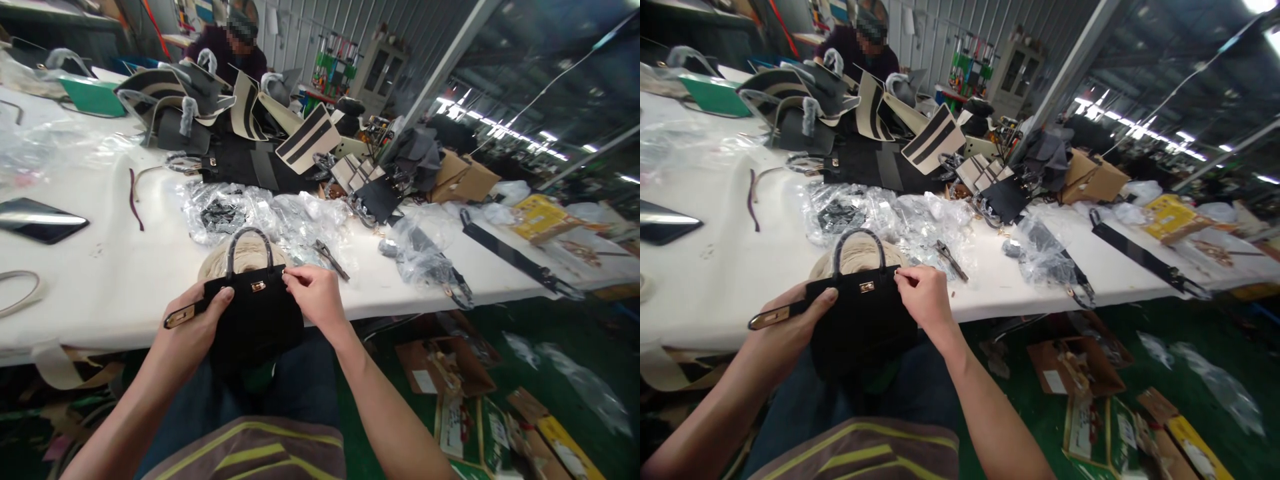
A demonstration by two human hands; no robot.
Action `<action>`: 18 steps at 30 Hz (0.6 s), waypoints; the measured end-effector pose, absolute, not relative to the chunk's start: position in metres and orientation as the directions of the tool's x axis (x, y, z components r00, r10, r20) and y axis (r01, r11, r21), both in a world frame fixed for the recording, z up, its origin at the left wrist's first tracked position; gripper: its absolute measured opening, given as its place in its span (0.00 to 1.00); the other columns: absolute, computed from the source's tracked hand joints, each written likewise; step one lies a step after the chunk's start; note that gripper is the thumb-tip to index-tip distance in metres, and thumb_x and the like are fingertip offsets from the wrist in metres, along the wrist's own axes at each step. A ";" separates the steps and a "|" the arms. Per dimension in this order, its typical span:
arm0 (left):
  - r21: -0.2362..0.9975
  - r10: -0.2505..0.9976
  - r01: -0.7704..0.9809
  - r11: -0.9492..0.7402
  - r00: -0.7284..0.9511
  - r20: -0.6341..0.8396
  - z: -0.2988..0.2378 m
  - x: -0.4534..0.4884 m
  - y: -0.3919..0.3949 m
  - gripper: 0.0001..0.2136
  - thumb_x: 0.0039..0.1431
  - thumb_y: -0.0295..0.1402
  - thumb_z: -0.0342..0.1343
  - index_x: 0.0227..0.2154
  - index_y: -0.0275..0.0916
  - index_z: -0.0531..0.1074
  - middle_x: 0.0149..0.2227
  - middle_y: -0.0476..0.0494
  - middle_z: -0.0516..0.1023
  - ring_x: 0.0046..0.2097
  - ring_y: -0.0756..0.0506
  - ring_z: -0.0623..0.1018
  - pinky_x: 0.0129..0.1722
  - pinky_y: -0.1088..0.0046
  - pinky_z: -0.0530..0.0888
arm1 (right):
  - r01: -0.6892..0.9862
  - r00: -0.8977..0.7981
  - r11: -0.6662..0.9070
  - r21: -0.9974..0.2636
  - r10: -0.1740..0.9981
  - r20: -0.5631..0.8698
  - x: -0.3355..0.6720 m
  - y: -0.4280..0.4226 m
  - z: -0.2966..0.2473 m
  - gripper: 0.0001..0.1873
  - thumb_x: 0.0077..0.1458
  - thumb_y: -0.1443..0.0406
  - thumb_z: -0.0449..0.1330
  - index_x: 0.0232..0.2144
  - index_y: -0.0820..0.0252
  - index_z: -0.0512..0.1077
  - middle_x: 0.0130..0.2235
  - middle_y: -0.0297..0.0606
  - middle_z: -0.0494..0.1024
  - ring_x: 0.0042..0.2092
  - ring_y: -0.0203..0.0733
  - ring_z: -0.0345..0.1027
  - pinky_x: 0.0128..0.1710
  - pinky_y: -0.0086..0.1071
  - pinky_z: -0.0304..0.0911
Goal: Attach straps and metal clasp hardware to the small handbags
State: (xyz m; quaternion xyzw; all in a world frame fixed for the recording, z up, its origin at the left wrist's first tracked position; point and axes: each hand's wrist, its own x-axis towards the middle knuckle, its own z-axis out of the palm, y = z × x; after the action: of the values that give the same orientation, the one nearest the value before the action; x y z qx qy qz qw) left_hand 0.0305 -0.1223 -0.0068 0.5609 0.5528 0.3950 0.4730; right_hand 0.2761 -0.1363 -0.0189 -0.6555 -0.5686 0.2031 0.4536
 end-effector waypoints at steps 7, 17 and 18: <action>0.956 0.998 0.288 -0.048 0.046 0.037 -0.015 0.038 -0.130 0.18 0.67 0.53 0.65 0.46 0.45 0.85 0.48 0.45 0.89 0.53 0.32 0.84 0.53 0.66 0.77 | 0.555 0.206 -0.061 -0.829 0.976 0.066 0.285 -0.126 -0.016 0.08 0.62 0.65 0.70 0.40 0.55 0.91 0.33 0.37 0.89 0.36 0.48 0.86 0.40 0.36 0.78; 0.979 1.000 0.203 0.024 0.005 -0.026 -0.020 0.038 -0.133 0.24 0.64 0.57 0.68 0.50 0.43 0.84 0.49 0.43 0.89 0.53 0.31 0.85 0.49 0.66 0.80 | 0.639 0.208 0.016 -0.769 0.959 0.193 0.287 -0.140 -0.016 0.17 0.67 0.62 0.69 0.56 0.52 0.86 0.48 0.40 0.87 0.40 0.41 0.80 0.50 0.35 0.75; 0.984 0.997 0.164 0.072 -0.005 -0.072 -0.020 0.036 -0.132 0.25 0.62 0.58 0.69 0.51 0.43 0.85 0.49 0.43 0.90 0.54 0.30 0.85 0.49 0.65 0.81 | 0.584 0.341 -0.045 -0.811 0.920 0.194 0.288 -0.145 -0.022 0.29 0.63 0.58 0.73 0.65 0.53 0.81 0.52 0.42 0.85 0.38 0.40 0.78 0.48 0.36 0.76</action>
State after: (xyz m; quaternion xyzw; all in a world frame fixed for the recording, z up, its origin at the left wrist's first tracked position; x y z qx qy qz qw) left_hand 0.0360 -0.1321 -0.0205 0.5213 0.5569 0.4385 0.4752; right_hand 0.2876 -0.1455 -0.0218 -0.6961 -0.5400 0.1949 0.4312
